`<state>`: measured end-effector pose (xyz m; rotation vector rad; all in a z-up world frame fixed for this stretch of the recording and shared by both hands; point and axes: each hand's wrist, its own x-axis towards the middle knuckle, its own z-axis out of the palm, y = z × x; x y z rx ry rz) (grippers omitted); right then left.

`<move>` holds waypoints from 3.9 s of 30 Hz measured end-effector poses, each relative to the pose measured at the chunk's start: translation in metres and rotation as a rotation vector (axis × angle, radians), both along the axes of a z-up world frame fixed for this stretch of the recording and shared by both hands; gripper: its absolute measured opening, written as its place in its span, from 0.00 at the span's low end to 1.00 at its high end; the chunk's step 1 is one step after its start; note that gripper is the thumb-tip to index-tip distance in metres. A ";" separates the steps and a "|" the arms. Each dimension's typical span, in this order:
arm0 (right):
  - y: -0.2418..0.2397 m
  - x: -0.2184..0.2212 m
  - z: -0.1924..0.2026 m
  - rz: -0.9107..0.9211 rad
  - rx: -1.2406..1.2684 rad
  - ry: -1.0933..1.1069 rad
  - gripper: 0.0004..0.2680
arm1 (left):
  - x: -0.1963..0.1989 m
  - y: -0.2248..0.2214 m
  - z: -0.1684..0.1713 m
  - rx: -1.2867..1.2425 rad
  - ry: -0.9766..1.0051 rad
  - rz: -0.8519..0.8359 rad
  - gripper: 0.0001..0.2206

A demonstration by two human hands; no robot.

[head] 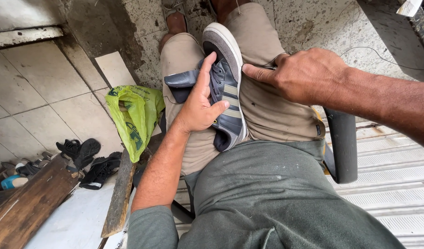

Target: Repairing a sneaker by hand-stitching the sole and upper using a specialized tool.

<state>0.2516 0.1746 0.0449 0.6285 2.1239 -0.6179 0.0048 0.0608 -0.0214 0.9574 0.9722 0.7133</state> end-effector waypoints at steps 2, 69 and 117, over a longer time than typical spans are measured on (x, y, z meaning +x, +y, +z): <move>0.003 -0.003 0.002 -0.005 -0.024 -0.023 0.25 | 0.001 0.000 0.000 0.003 -0.003 0.007 0.44; -0.033 -0.027 -0.020 -0.370 0.409 0.299 0.09 | 0.016 -0.010 0.012 0.222 0.108 0.075 0.49; -0.050 0.055 -0.087 -0.737 0.362 1.067 0.07 | -0.066 -0.111 0.099 0.458 -0.195 0.660 0.03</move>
